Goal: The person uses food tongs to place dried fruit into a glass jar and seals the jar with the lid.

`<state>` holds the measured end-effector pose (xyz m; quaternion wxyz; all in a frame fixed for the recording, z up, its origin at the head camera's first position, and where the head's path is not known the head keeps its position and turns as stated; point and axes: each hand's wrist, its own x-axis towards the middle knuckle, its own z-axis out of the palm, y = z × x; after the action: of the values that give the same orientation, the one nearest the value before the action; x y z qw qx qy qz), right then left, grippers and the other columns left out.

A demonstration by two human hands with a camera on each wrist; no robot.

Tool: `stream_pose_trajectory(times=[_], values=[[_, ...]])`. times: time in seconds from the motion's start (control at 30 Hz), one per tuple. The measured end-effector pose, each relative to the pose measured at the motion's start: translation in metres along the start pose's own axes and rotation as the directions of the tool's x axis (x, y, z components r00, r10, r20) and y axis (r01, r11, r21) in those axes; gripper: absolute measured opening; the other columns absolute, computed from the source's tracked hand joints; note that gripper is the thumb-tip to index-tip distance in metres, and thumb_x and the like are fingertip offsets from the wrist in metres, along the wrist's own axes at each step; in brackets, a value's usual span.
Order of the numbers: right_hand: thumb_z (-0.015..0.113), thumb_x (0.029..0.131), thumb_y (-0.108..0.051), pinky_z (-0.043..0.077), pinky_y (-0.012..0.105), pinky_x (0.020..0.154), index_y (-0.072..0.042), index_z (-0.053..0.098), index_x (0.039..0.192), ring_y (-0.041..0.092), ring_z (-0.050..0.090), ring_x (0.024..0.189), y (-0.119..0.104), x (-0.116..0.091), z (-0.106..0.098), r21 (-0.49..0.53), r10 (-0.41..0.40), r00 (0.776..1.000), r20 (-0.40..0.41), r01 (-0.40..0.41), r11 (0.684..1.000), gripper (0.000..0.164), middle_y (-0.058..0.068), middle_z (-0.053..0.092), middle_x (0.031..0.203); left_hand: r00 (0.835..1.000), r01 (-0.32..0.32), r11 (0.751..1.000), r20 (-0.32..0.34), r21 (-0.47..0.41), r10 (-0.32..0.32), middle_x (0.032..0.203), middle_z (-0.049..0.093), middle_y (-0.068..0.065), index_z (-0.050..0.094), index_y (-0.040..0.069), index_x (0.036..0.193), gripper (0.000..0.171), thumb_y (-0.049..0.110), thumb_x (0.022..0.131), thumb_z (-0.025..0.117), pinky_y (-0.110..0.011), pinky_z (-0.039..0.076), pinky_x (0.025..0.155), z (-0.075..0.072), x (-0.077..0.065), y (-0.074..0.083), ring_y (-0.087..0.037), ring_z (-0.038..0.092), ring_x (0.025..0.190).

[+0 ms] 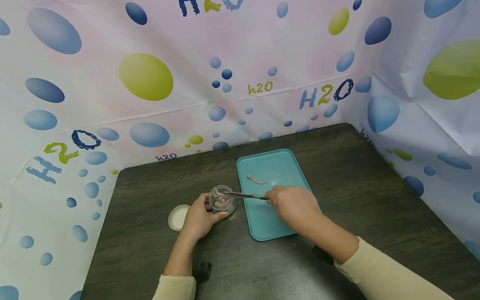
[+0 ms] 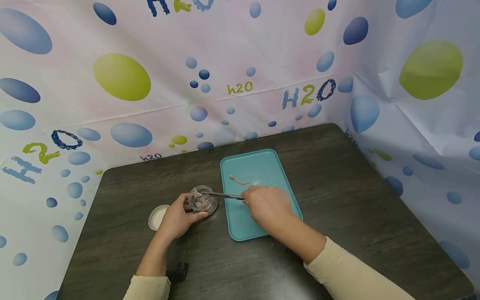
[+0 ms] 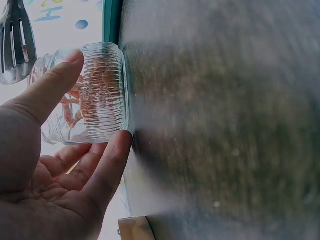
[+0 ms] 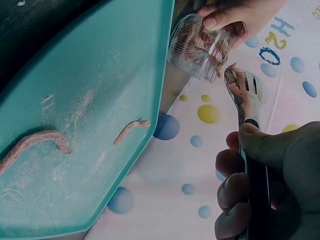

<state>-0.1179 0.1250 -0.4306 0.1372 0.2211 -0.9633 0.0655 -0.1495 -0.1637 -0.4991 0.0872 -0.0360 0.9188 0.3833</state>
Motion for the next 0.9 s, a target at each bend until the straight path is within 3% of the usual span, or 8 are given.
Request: stream_pose_trajectory(times=[0.2, 0.53, 0.73, 0.9], values=[[0.086, 0.091, -0.032, 0.043, 0.021, 0.047, -0.027, 0.083, 0.093, 0.007, 0.067, 0.063, -0.0027, 0.0014, 0.0031, -0.028, -0.027, 0.999, -0.026, 0.026, 0.999, 0.007, -0.016, 0.077, 0.084, 1.0, 0.0, 1.0, -0.005, 0.003, 0.0, 0.139, 0.071, -0.018, 0.054, 0.008, 0.154, 0.082, 0.035, 0.087, 0.094, -0.053, 0.062, 0.096, 0.0002, -0.0005, 0.0006, -0.037, 0.07, 0.127], [0.087, 0.091, -0.033, 0.048, 0.024, 0.049, -0.025, 0.083, 0.098, 0.009, 0.07, 0.067, -0.0053, 0.0043, -0.0005, -0.051, -0.032, 0.999, 0.002, 0.032, 0.998, 0.012, -0.013, 0.077, 0.087, 1.0, 0.003, 1.0, -0.004, 0.007, -0.003, 0.141, 0.07, -0.017, 0.054, 0.009, 0.155, 0.082, 0.034, 0.088, 0.094, -0.053, 0.062, 0.097, 0.0006, -0.0002, 0.001, -0.036, 0.07, 0.128], [0.086, 0.094, -0.032, 0.054, 0.027, 0.053, -0.02, 0.083, 0.111, 0.013, 0.076, 0.077, -0.0036, 0.005, -0.001, -0.004, -0.008, 0.999, 0.042, 0.008, 1.0, 0.021, -0.007, 0.081, 0.098, 1.0, 0.001, 1.0, -0.002, 0.005, -0.001, 0.141, 0.07, -0.017, 0.054, 0.009, 0.155, 0.082, 0.035, 0.088, 0.094, -0.053, 0.062, 0.097, 0.0008, 0.0001, -0.0002, -0.036, 0.07, 0.128], [0.082, 0.098, -0.032, 0.054, 0.029, 0.053, -0.016, 0.081, 0.124, 0.02, 0.08, 0.087, 0.0004, 0.0057, -0.002, 0.059, 0.051, 0.995, 0.089, -0.056, 0.997, 0.031, 0.002, 0.083, 0.114, 1.0, -0.003, 1.0, -0.004, 0.006, 0.003, 0.141, 0.07, -0.018, 0.054, 0.008, 0.155, 0.083, 0.035, 0.088, 0.094, -0.053, 0.062, 0.097, 0.0004, 0.0004, 0.0001, -0.037, 0.07, 0.128]])
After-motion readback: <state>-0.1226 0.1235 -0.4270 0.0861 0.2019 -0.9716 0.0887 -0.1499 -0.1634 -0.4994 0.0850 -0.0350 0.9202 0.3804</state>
